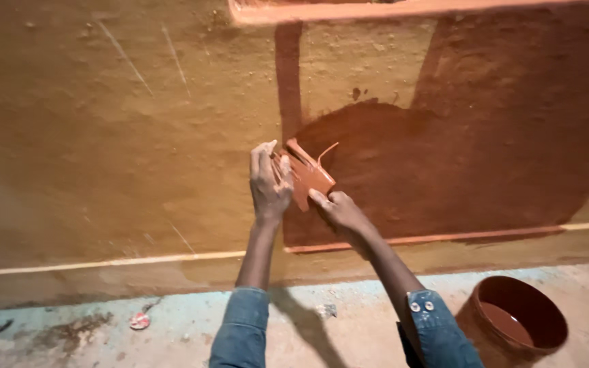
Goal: The person paints a wall with reddish-brown paint using a wide brush. They repeatedly dip the brush into a bucket and apply paint in vertical strokes along the lower portion of the wall, gradually covering more area.
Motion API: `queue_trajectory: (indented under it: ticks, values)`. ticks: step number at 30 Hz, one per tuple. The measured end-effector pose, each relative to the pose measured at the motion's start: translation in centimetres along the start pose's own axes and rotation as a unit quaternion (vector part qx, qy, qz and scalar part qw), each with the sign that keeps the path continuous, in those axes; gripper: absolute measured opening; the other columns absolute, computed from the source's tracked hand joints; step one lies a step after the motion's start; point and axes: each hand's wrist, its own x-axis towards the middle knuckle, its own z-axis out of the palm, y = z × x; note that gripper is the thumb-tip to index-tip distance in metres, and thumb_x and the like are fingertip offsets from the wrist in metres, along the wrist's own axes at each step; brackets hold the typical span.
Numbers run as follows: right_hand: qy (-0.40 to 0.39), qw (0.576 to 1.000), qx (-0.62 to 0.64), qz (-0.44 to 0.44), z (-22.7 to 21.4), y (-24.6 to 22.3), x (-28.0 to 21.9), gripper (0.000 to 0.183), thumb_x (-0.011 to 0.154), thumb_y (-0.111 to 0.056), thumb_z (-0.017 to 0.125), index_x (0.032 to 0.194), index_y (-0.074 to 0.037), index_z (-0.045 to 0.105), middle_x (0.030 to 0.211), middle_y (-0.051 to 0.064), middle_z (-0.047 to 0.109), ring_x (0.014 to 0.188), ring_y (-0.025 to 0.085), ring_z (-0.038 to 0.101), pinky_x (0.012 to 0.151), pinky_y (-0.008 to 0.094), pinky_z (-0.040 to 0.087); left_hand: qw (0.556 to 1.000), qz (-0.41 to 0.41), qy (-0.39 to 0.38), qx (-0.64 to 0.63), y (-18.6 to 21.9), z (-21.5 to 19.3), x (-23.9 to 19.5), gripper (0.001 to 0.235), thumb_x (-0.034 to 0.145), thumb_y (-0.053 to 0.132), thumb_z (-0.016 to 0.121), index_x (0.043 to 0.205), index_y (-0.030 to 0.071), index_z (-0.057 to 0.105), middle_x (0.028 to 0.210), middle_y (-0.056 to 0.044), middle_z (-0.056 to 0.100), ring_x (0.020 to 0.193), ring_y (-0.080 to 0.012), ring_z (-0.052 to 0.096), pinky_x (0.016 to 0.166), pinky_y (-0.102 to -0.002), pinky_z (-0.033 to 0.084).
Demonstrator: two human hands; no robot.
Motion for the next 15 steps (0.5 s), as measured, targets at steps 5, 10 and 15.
queue_trajectory:
  ticks: [5,10,15]
  values:
    - [0.012,0.994,0.1,-0.032,-4.1,0.1,0.8,0.052,0.093,-0.062,0.056,0.087,-0.012,0.068,0.071,-0.003,0.061,0.059,0.008,0.055,0.052,0.028,0.044,1.0,-0.005,-0.013,-0.014,1.3,0.4,0.1,0.042,0.097,0.009,0.063,0.136,-0.002,0.055,0.13,-0.025,0.056,0.111,-0.0385,0.062,0.097,-0.044,0.054]
    - [0.1,0.965,0.241,-0.012,-7.7,3.9,3.4,0.062,0.1,-0.067,0.047,0.094,-0.006,0.058,0.072,0.006,0.056,0.054,0.014,0.049,0.048,0.029,0.038,0.999,0.032,-0.029,-0.007,2.1,0.6,-0.5,0.04,0.099,0.009,0.065,0.137,0.001,0.054,0.129,-0.023,0.057,0.117,-0.0403,0.061,0.099,-0.045,0.054]
    - [0.086,0.883,0.46,-0.011,-15.1,8.4,6.7,0.073,0.098,-0.077,0.03,0.098,-0.008,0.053,0.072,0.003,0.05,0.056,0.014,0.045,0.05,0.029,0.038,0.995,-0.006,-0.09,-0.034,2.6,1.9,-0.5,0.044,0.095,0.009,0.066,0.137,0.002,0.057,0.125,-0.021,0.059,0.108,-0.0378,0.062,0.093,-0.045,0.054]
